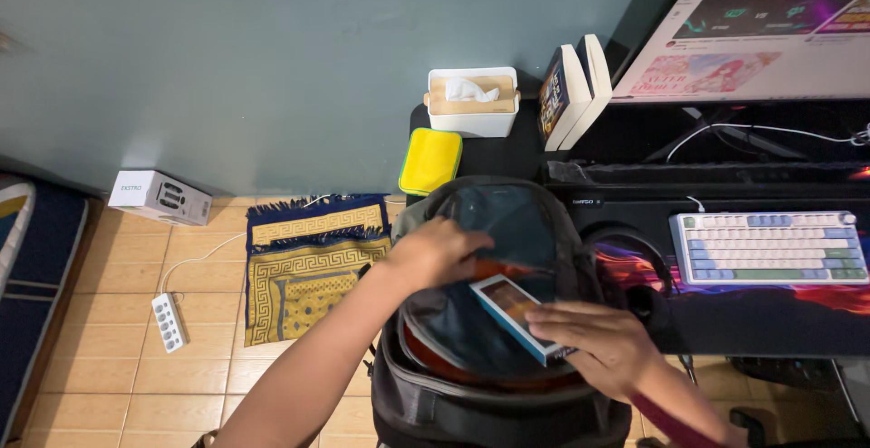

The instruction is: The person gathers personal items from the floor and desk, including a wallet, a small pouch, a water bottle, a book, a hair brush, a small speaker and a tissue pack, and places them one by one into a backpack. They open and close the backpack compartments and zip them shut.

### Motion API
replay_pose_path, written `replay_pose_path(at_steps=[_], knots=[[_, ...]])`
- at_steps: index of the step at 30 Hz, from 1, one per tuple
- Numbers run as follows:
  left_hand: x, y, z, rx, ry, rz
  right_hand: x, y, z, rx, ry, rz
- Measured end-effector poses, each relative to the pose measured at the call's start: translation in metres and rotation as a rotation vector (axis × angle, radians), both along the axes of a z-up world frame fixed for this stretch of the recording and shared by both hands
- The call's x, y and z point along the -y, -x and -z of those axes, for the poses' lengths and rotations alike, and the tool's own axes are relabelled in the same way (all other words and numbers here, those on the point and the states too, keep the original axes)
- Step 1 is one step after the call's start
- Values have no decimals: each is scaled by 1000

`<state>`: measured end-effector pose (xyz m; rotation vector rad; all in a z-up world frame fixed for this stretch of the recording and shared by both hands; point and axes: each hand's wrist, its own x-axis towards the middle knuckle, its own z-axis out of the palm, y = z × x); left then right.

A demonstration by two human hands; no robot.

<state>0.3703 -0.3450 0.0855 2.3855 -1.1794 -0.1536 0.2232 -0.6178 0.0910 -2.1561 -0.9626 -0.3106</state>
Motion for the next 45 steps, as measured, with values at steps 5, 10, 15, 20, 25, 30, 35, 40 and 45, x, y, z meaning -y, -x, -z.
replay_pose_path(at_steps=[5, 10, 15, 20, 25, 30, 35, 40, 45], knots=[[-8, 2, -2, 138, 87, -51, -19, -7, -18, -139, 58, 29], [-10, 6, -15, 174, 131, -60, -25, -8, -35, -66, 116, 146], [-2, 13, -22, 149, 188, -48, -40, -25, -35, -109, 161, 186], [2, 14, -28, 213, 316, -47, -55, -53, -22, -194, 115, 86], [-2, 19, -24, 169, 251, -80, -60, -73, -12, -113, 129, 528], [2, 25, -22, 185, 258, -40, -69, -107, -1, -24, 358, 530], [-9, 18, -24, -25, 248, -34, -36, -95, -5, 0, 267, 322], [-8, 8, -23, -163, 82, -2, 21, -77, -15, -612, 422, 518], [32, -8, -23, -145, 60, 131, 22, -62, 7, -361, 325, 363]])
